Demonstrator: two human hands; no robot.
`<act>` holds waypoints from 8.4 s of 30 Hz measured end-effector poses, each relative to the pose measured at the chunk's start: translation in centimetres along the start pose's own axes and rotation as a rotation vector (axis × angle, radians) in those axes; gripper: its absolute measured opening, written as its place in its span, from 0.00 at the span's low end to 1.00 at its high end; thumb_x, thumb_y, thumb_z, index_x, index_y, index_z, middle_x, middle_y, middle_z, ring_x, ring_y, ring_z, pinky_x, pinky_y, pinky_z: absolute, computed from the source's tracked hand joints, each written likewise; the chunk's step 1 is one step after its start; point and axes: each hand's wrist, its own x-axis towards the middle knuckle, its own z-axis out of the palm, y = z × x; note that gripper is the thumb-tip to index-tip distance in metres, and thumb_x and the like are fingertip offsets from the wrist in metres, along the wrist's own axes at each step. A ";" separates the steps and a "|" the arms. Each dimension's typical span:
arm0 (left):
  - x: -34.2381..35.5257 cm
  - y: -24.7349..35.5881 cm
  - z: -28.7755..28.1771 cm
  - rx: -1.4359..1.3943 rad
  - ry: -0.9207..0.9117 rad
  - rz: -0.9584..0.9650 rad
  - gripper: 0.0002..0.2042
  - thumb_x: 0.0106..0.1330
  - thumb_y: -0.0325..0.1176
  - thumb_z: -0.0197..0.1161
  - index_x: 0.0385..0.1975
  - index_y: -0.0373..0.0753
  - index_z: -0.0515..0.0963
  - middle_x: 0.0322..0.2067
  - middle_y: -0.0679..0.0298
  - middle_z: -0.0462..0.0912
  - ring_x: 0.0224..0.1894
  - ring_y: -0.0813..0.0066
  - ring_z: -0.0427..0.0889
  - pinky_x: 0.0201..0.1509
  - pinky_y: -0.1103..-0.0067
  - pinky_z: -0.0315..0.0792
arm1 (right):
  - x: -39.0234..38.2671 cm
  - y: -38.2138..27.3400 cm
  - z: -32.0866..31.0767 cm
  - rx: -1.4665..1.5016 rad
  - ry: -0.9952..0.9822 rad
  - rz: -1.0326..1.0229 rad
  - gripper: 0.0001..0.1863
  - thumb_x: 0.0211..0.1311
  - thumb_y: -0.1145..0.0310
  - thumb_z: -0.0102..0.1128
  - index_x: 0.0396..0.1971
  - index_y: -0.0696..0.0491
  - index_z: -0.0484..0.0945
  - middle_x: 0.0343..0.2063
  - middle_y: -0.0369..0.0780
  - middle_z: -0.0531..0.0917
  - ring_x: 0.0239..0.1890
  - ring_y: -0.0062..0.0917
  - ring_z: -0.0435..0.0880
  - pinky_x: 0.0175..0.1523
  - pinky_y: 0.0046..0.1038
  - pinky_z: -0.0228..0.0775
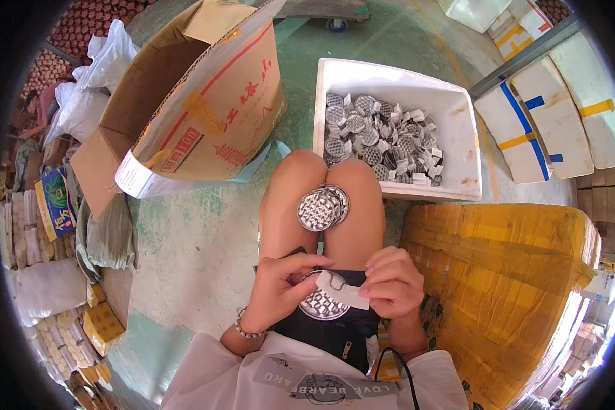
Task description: The recorder is taking metal parts out of a box and applying adhesive labels to the back of each piece.
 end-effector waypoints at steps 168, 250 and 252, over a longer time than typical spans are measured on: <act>6.1 -7.0 -2.8 0.092 0.157 -0.032 0.14 0.65 0.15 0.58 0.49 0.32 0.78 0.42 0.62 0.83 0.44 0.80 0.84 0.45 0.80 0.77 | -4.2 4.3 1.0 -0.018 0.364 0.820 0.23 0.58 0.83 0.71 0.55 0.63 0.79 0.39 0.41 0.91 0.44 0.17 0.86 0.56 0.23 0.74; 3.5 -2.7 0.8 0.044 0.074 0.166 0.10 0.63 0.18 0.68 0.42 0.34 0.87 0.36 0.63 0.85 0.32 0.83 0.81 0.34 0.85 0.71 | -2.1 3.6 1.9 0.108 0.189 0.347 0.10 0.53 0.86 0.70 0.36 0.59 0.83 0.33 0.44 0.88 0.37 0.30 0.87 0.43 0.29 0.78; 3.4 -2.5 0.8 0.096 0.076 0.185 0.09 0.63 0.18 0.69 0.41 0.34 0.88 0.36 0.62 0.86 0.33 0.82 0.82 0.34 0.84 0.72 | -1.9 3.6 1.6 0.113 0.182 0.370 0.09 0.55 0.84 0.70 0.36 0.60 0.83 0.34 0.44 0.88 0.37 0.31 0.87 0.43 0.30 0.79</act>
